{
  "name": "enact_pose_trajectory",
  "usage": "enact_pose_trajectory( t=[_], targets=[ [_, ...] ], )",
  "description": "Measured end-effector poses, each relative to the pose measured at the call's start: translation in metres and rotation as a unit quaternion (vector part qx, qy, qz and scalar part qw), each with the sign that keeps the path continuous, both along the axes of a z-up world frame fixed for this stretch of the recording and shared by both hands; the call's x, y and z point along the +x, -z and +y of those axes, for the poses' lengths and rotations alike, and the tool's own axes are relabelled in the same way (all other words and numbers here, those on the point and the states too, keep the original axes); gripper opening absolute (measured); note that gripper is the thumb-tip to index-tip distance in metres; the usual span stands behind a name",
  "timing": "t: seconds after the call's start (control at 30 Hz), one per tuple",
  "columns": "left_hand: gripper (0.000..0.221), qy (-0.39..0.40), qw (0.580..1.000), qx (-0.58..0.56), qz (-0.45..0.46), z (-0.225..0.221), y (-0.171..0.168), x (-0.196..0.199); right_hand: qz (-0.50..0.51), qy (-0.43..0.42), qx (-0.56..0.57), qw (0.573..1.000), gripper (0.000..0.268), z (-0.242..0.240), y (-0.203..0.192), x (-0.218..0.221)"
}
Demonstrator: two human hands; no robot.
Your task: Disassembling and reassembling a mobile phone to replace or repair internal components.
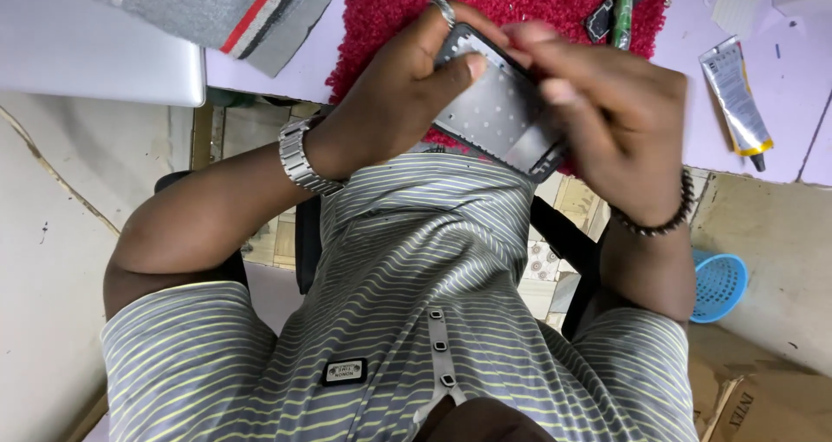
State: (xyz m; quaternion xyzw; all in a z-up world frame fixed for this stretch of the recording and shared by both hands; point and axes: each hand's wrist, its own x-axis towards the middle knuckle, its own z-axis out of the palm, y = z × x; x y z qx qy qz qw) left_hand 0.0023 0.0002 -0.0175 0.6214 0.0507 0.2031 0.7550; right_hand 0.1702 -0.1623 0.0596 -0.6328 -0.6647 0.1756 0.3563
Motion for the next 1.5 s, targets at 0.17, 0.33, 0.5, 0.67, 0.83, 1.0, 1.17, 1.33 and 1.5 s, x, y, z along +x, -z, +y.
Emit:
enact_pose_trajectory(
  t=[0.17, 0.33, 0.5, 0.67, 0.83, 1.0, 1.17, 1.33, 1.5],
  targets=[
    [0.020, -0.011, 0.994, -0.112, -0.007, -0.003, -0.009, -0.001, 0.057, 0.199, 0.097, 0.973, 0.050, -0.036, 0.037, 0.006],
    [0.028, -0.038, 0.988, -0.131, -0.068, -0.009, -0.008, -0.004, 0.087, 0.292, 0.100, 0.947, 0.044, -0.047, 0.044, 0.004],
    [0.026, -0.029, 0.979, -0.176, -0.094, -0.016, -0.021, -0.010, 0.205, 0.257, 0.102, 0.939, 0.040, -0.050, 0.046, 0.006],
    [0.021, -0.024, 0.980, -0.179, -0.089, -0.018, -0.026, -0.014, 0.330, 0.258, 0.157, 0.894, 0.034, -0.048, 0.041, -0.001],
    [0.022, -0.041, 0.983, -0.160, -0.080, -0.019, -0.029, -0.017, 0.338, 0.245, 0.172, 0.892, 0.037, -0.053, 0.034, -0.002],
    [0.021, -0.065, 0.982, -0.159, -0.075, -0.025, -0.034, -0.020, 0.337, 0.232, 0.171, 0.896, 0.035, -0.054, 0.032, -0.004],
    [0.022, -0.076, 0.981, -0.158, -0.078, -0.030, -0.039, -0.023, 0.334, 0.231, 0.163, 0.899, 0.035, -0.056, 0.028, -0.004],
    [0.022, -0.087, 0.982, -0.148, -0.078, -0.034, -0.040, -0.028, 0.340, 0.240, 0.155, 0.896, 0.037, -0.058, 0.028, -0.002],
    [0.025, -0.102, 0.982, -0.138, -0.076, -0.036, -0.044, -0.029, 0.304, 0.235, 0.156, 0.910, 0.033, -0.053, 0.024, -0.003]
  ],
)
